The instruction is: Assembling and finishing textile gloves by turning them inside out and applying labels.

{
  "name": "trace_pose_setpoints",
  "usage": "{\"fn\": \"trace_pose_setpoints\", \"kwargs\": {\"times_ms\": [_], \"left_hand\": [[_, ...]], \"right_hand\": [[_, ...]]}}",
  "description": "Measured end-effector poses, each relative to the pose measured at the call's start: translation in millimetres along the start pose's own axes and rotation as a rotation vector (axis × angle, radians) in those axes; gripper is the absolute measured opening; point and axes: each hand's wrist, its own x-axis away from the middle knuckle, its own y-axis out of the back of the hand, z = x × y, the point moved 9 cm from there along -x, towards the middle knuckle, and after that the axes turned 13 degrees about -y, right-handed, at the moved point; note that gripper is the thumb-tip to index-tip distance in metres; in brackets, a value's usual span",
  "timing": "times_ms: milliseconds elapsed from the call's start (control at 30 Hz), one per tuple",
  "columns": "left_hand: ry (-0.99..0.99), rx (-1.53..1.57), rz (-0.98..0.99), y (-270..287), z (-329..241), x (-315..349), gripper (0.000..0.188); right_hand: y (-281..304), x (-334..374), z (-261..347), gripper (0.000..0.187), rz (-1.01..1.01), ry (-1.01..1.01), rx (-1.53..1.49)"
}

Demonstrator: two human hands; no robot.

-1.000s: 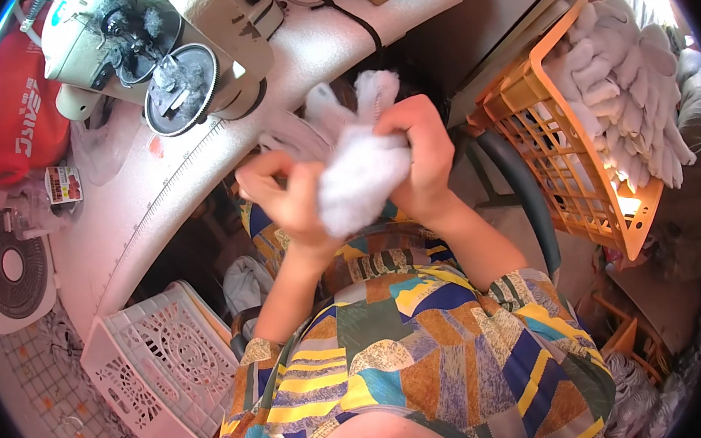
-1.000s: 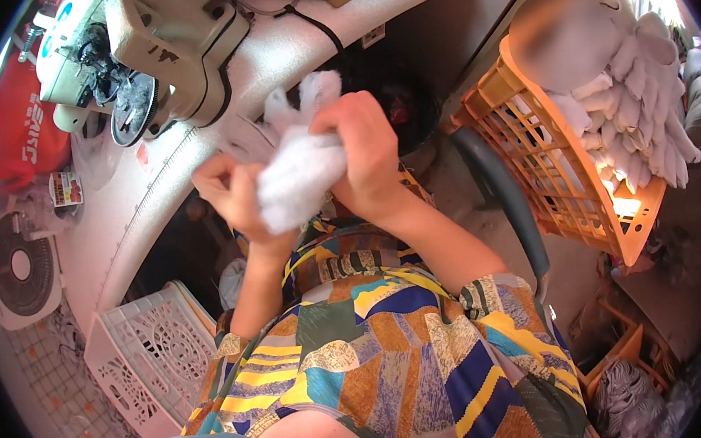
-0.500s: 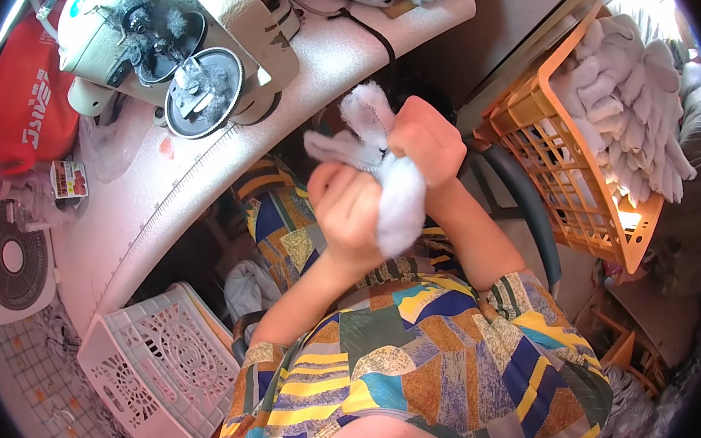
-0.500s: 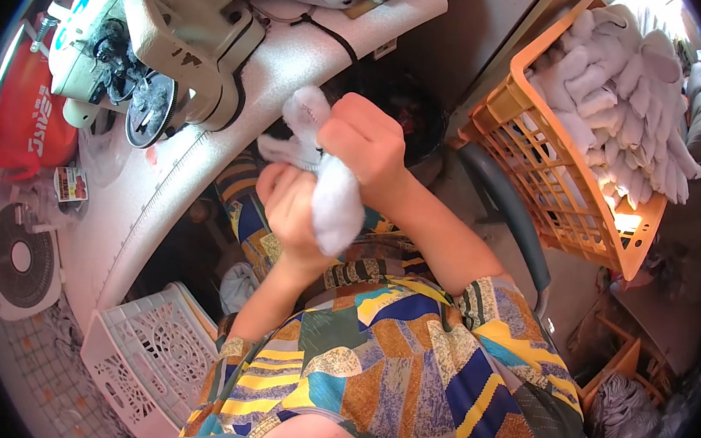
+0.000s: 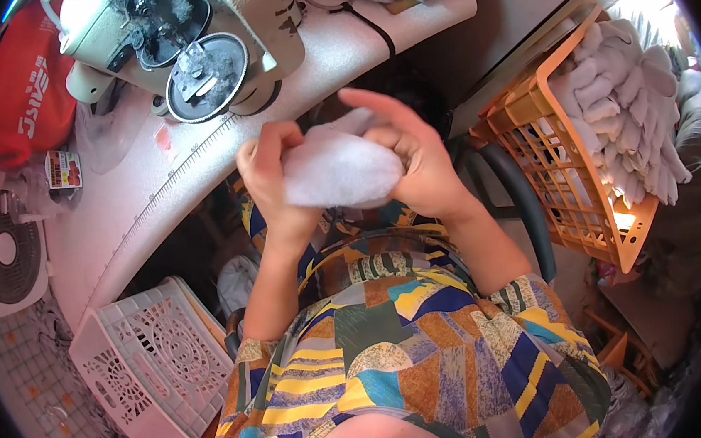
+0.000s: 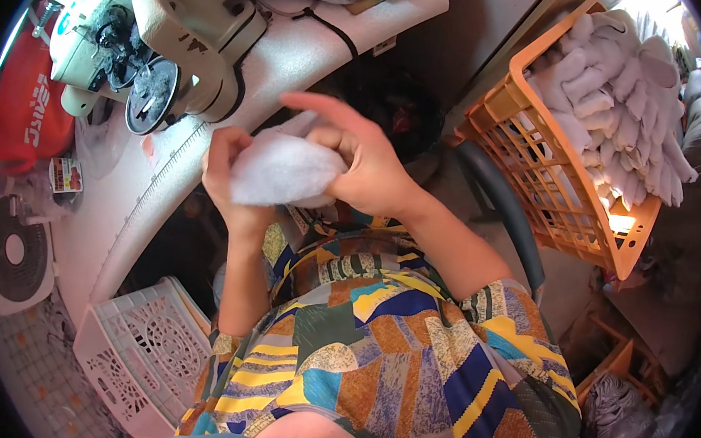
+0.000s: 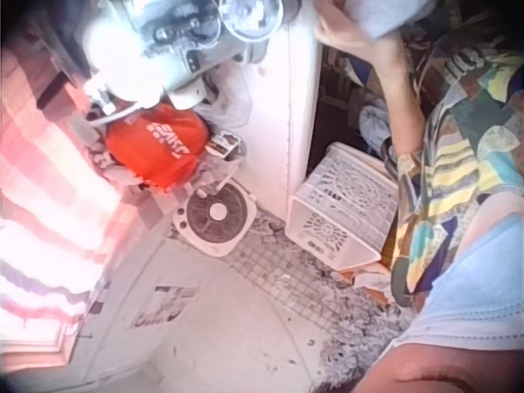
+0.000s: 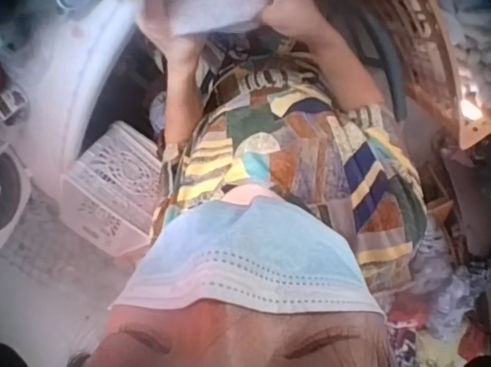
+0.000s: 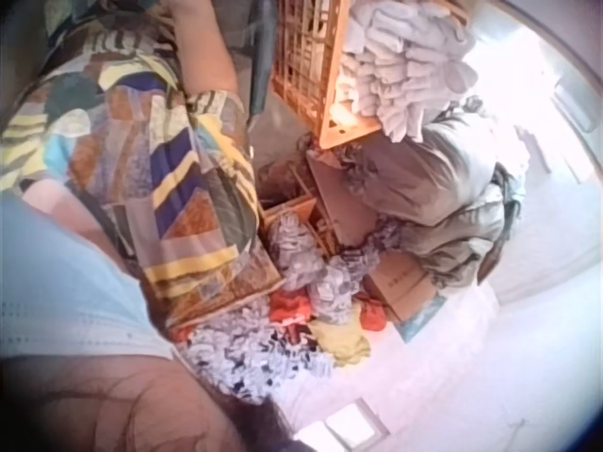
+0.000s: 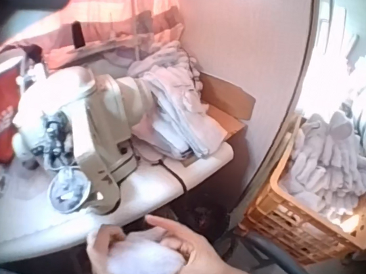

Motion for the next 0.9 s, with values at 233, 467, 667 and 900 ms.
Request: {"fn": "trace_pose_setpoints", "kwargs": {"times_ms": [233, 467, 667, 900], "left_hand": [[0.214, 0.484, 0.150, -42.3, 30.8, 16.1, 0.017], [-0.170, -0.085, 0.107, -19.3, -43.1, 9.9, 0.024], [-0.359, -0.200, 0.087, -21.3, -86.1, 21.2, 0.022], [-0.318, -0.248, 0.133, -16.5, -71.9, 21.0, 0.024]], "right_hand": [[-28.1, 0.5, -19.3, 0.115, 0.297, -0.189, -0.480], [34.2, -2.1, -3.7, 0.043, -0.338, 0.128, -0.060], [28.8, 21.0, 30.5, 0.025, -0.775, 0.465, 0.577], [-2.7, 37.6, 43.5, 0.033, -0.704, 0.702, 0.896]]}}
